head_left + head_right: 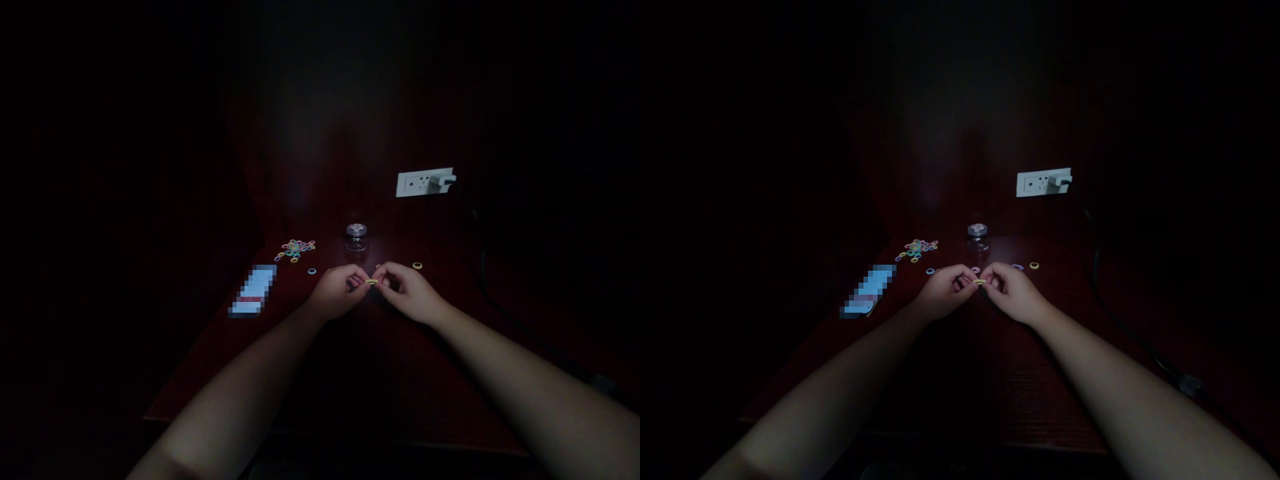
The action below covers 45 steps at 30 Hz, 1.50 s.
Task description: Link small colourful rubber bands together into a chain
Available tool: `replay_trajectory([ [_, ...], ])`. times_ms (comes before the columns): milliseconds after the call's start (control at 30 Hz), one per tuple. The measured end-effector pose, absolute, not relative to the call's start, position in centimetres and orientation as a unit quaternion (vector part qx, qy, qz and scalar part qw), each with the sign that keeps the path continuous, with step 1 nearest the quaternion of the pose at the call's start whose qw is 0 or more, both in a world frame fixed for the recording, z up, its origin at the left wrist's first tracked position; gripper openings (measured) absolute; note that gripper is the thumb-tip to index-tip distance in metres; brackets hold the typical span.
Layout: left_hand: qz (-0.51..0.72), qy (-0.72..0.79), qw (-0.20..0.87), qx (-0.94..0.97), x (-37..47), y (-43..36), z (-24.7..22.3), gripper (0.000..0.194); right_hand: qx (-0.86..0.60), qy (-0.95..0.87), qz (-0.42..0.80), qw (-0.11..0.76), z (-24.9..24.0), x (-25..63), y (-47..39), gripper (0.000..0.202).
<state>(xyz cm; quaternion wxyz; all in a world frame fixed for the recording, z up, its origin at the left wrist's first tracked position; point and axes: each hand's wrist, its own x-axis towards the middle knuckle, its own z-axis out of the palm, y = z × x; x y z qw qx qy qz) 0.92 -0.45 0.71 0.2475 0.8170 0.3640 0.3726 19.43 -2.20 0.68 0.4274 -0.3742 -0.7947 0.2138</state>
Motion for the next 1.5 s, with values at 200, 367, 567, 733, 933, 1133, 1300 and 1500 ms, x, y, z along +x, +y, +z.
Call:
replay_trajectory([
  [200,0.380,0.368,0.240,0.814,0.96,-0.51,0.77,0.013,-0.378,-0.801,0.196,0.420,0.73,19.50,-2.14,0.007],
  [367,0.372,0.363,0.200,0.830,0.97,-0.65,0.86,0.009,-0.380,-0.803,0.181,0.422,1.11,19.49,-2.29,0.006],
  [567,0.379,0.335,0.191,0.841,0.97,-0.81,0.98,0.007,-0.391,-0.806,0.161,0.415,1.33,19.63,-2.45,0.006],
  [733,0.389,0.346,0.193,0.831,1.03,-0.61,0.67,0.009,-0.388,-0.807,0.174,0.410,1.12,19.72,-2.39,0.007],
  [933,0.397,0.352,0.215,0.820,1.26,-0.73,0.66,0.009,-0.374,-0.807,0.196,0.413,1.08,19.75,-2.36,0.004],
  [1133,0.415,0.341,0.250,0.806,1.39,-0.94,0.92,0.014,-0.371,-0.802,0.214,0.416,1.04,19.69,-2.36,0.009],
  [1300,0.421,0.327,0.259,0.806,1.37,-1.09,0.97,0.015,-0.385,-0.776,0.279,0.415,0.96,19.62,-2.27,0.019],
  [1500,0.423,0.322,0.238,0.813,1.49,-1.45,1.20,0.012,-0.373,-0.754,0.343,0.418,0.74,19.70,-2.19,0.023],
])
